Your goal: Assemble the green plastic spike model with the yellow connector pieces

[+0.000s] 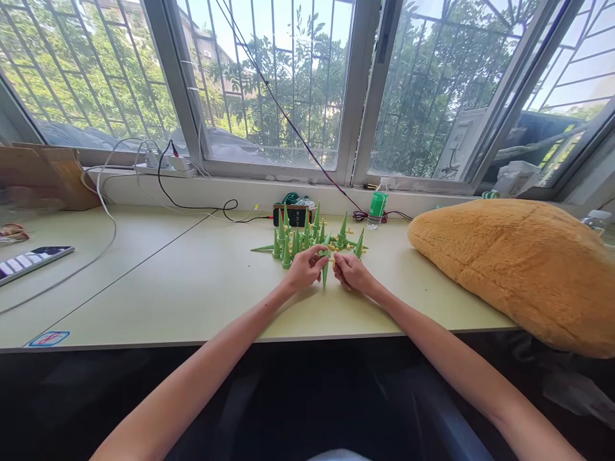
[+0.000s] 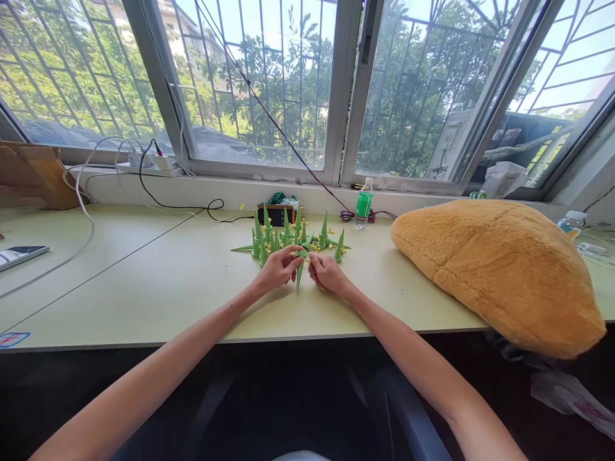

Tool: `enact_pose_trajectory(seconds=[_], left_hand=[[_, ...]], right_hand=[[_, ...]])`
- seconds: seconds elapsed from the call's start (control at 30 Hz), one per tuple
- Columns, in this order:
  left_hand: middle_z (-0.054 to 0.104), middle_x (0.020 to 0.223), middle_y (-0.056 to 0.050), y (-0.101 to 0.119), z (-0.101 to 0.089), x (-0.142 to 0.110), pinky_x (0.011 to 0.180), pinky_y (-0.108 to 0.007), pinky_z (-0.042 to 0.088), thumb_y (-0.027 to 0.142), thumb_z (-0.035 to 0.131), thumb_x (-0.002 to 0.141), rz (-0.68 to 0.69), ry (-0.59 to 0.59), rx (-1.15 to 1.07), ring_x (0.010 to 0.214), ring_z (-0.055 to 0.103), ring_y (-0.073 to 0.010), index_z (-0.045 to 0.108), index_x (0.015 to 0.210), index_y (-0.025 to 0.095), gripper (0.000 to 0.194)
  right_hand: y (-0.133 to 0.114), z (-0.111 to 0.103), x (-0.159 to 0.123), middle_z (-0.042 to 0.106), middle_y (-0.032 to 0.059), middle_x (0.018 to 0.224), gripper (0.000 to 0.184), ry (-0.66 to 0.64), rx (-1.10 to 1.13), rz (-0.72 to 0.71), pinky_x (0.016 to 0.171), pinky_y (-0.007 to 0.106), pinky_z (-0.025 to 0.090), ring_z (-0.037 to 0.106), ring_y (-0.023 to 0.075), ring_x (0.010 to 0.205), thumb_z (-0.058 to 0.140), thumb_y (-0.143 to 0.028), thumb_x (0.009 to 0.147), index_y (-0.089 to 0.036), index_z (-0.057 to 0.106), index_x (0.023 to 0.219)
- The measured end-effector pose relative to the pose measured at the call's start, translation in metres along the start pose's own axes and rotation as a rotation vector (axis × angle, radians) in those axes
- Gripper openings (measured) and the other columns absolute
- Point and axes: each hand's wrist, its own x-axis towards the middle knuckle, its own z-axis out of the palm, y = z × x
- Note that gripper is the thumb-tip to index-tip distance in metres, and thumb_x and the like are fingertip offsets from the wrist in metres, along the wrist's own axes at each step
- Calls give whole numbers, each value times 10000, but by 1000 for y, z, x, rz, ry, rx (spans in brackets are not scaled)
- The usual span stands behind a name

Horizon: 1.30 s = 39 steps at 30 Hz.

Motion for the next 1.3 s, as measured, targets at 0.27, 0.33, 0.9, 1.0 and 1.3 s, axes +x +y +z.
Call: enact_pose_trajectory(seconds=[0.27, 0.33, 0.9, 1.0, 1.3], left_hand=[[532, 554, 65, -8, 1, 5, 368, -199, 346, 458, 552, 860, -111, 30, -155, 364, 484, -87, 524, 1128, 179, 388], [514, 528, 72, -8, 0, 5, 347, -197, 324, 450, 560, 858, -125, 32, -194, 345, 461, -83, 522, 1122, 174, 383], [483, 459, 76, 0, -2, 1, 406, -201, 360, 442, 566, 846, -97, -25, -131, 352, 446, -78, 581, 1073, 145, 374], [493, 486, 68, 0, -1, 0, 431, -203, 378, 459, 556, 851, -56, -50, -102, 376, 465, -80, 590, 1074, 149, 383], [519, 561, 45, 2, -1, -1, 447, -206, 377, 478, 563, 848, -15, -81, -99, 412, 462, -78, 587, 1105, 149, 418]], right_hand=[[-11, 0, -5, 538, -32, 546, 410, 84, -211, -158, 447, 237, 393, 458, 98, 390, 402, -579, 936, -206, 473, 781], [-14, -1, -7, 574, -14, 625, 365, 87, -267, -203, 506, 241, 416, 504, 111, 473, 452, -546, 926, -191, 509, 862], [-4, -6, -6, 517, -8, 603, 386, 95, -508, -311, 573, 261, 336, 430, 129, 557, 369, -432, 980, -199, 481, 693], [-3, -6, -5, 556, 9, 595, 478, 113, -486, -285, 595, 263, 363, 480, 126, 556, 320, -454, 991, -191, 501, 636], [-5, -5, -2, 487, -2, 429, 638, 136, -462, -188, 598, 263, 391, 491, 122, 470, 299, -518, 980, -193, 489, 466]])
